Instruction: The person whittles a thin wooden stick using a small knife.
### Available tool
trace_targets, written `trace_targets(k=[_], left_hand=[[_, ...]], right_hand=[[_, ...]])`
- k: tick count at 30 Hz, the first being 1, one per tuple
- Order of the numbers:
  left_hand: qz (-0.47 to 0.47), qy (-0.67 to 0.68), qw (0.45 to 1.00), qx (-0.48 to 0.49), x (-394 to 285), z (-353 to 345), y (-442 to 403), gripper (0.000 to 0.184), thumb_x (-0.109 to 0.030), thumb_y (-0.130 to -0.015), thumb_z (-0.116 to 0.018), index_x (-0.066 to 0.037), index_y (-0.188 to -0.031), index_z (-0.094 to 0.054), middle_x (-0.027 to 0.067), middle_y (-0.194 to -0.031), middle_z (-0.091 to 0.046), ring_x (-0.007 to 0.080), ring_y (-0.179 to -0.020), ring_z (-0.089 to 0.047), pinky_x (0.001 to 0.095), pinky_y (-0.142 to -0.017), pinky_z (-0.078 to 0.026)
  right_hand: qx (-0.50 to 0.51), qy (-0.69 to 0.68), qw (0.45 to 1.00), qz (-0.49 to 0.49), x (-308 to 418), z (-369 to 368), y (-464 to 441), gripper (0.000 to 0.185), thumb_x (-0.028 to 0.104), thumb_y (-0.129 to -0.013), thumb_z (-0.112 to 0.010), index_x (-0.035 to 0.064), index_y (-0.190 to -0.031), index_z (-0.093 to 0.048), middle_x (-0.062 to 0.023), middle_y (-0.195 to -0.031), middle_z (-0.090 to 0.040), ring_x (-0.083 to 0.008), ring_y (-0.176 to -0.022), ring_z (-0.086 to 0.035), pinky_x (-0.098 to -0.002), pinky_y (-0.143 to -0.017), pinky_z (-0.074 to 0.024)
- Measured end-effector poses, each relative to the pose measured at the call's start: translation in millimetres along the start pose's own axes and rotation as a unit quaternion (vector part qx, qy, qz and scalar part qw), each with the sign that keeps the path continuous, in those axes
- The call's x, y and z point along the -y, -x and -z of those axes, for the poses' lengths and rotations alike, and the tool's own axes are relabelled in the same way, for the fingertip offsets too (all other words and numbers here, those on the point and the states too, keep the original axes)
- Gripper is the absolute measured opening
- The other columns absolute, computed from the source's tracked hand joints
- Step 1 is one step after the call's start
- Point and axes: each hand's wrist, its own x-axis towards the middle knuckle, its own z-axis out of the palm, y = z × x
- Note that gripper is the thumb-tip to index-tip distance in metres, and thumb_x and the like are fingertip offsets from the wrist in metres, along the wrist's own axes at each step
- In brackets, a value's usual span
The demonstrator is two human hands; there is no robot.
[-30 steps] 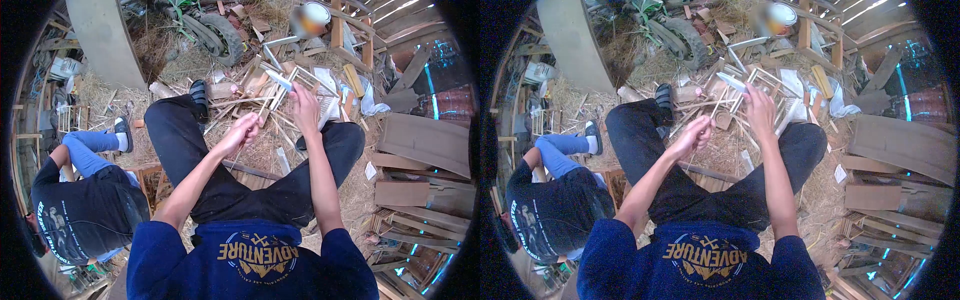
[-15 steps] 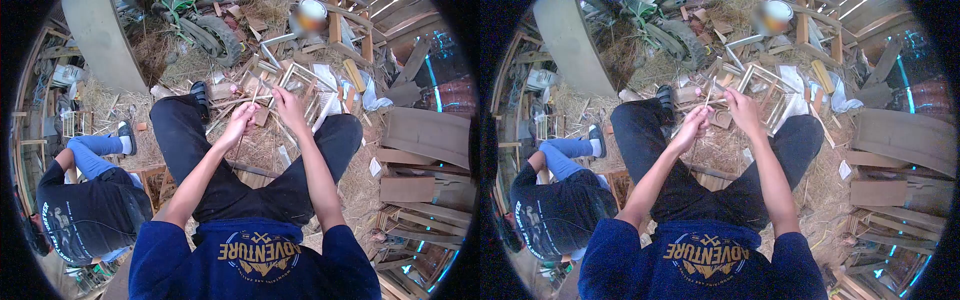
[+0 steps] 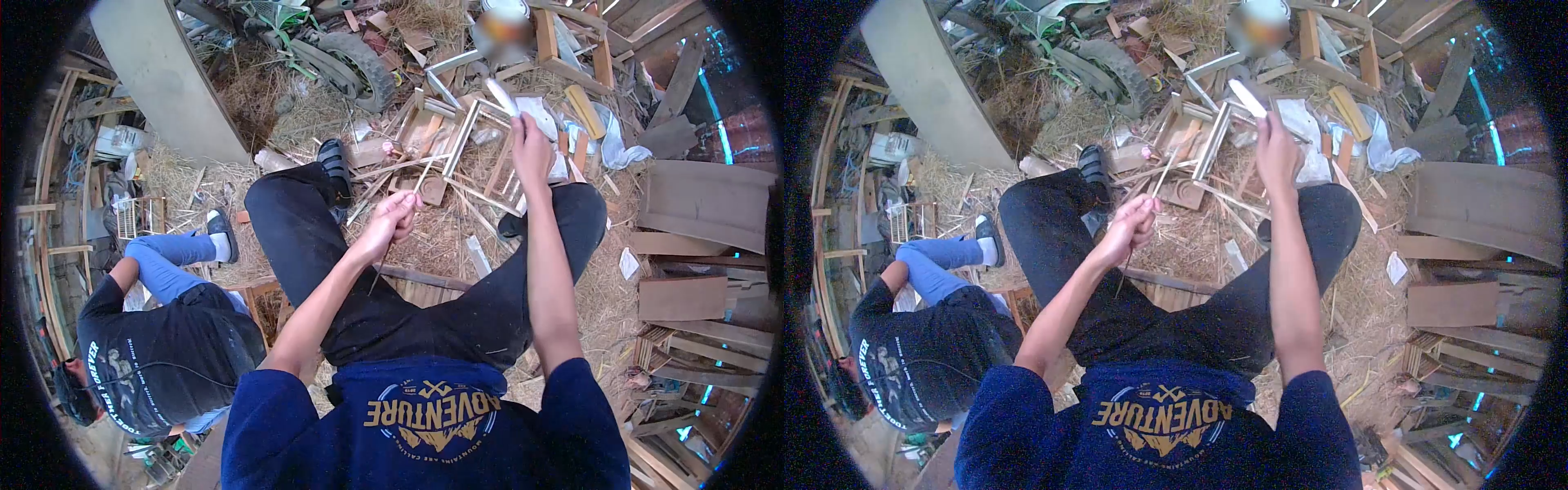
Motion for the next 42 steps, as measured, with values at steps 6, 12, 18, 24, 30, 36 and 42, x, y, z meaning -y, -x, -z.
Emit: trace_targets(k=[6,12,18,24,30,36,42], left_hand=[[-0.004,0.055,0.997,-0.059,-6,-2,-21,0.013,-0.025,-0.106,-0.043,-0.014,-0.112,-0.047,-0.0071,-0.065,-0.031,0.0045,-0.047,-0.024,0.0224,-0.042,-0.019],[0.029,0.000,0.999,-0.022,-5,-18,-25,0.012,-0.026,-0.105,-0.046,-0.016,-0.111,-0.046,-0.0059,-0.068,-0.041,0.0040,-0.050,-0.028,0.0214,-0.044,-0.021],[0.052,-0.014,0.998,0.037,4,-29,-30,0.013,-0.029,-0.105,-0.048,-0.017,-0.112,-0.047,-0.0047,-0.072,-0.045,0.0035,-0.053,-0.030,0.0206,-0.046,-0.021],[-0.087,-0.185,0.978,-0.043,20,-16,-47,0.019,-0.021,-0.100,-0.062,-0.012,-0.115,-0.054,-0.0033,-0.078,-0.056,0.0017,-0.061,-0.045,0.0187,-0.051,-0.032],[-0.232,-0.358,0.893,-0.144,13,-15,-45,0.020,-0.017,-0.091,-0.072,-0.001,-0.102,-0.071,0.0048,-0.088,-0.070,0.0097,-0.074,-0.061,0.0266,-0.066,-0.049],[-0.331,-0.533,0.745,-0.227,-2,-5,-45,0.017,-0.014,-0.086,-0.074,-0.005,-0.102,-0.074,0.0071,-0.099,-0.072,0.0222,-0.102,-0.063,0.0357,-0.090,-0.046],[-0.416,-0.604,0.580,-0.354,-36,-16,-34,0.030,-0.014,-0.083,-0.077,-0.010,-0.113,-0.072,0.0187,-0.140,-0.050,0.0337,-0.130,-0.045,0.0433,-0.107,-0.036]], right_hand=[[0.156,-0.113,0.981,0.025,41,21,57,0.041,0.040,-0.096,-0.063,0.0124,-0.126,-0.063,-0.0150,-0.093,-0.071,-0.0288,-0.080,-0.070,-0.0402,-0.072,-0.0527],[0.168,-0.201,0.965,0.001,64,23,53,0.043,0.037,-0.091,-0.073,0.0118,-0.123,-0.061,-0.0039,-0.073,-0.061,-0.0136,-0.062,-0.055,-0.0298,-0.061,-0.0456],[0.154,-0.263,0.951,-0.046,42,-11,41,0.038,0.026,-0.091,-0.073,0.0014,-0.119,-0.063,-0.0022,-0.081,-0.063,-0.0101,-0.068,-0.052,-0.0280,-0.062,-0.0437],[0.143,-0.312,0.935,-0.084,40,-8,32,0.024,0.017,-0.094,-0.069,0.0037,-0.114,-0.065,0.0060,-0.079,-0.058,-0.0025,-0.061,-0.040,-0.0216,-0.055,-0.0345],[0.191,-0.369,0.906,-0.081,16,-4,30,0.024,0.014,-0.094,-0.067,0.0034,-0.116,-0.066,-0.0002,-0.097,-0.066,-0.0051,-0.075,-0.052,-0.0234,-0.068,-0.0441],[0.313,-0.384,0.859,-0.131,23,23,39,0.028,0.015,-0.095,-0.067,0.0066,-0.121,-0.063,0.0018,-0.097,-0.063,-0.0054,-0.076,-0.052,-0.0231,-0.069,-0.0440],[0.493,-0.404,0.749,-0.179,49,36,59,0.052,0.019,-0.096,-0.067,0.0094,-0.143,-0.046,0.0037,-0.081,-0.057,-0.0050,-0.068,-0.049,-0.0221,-0.058,-0.0392]])
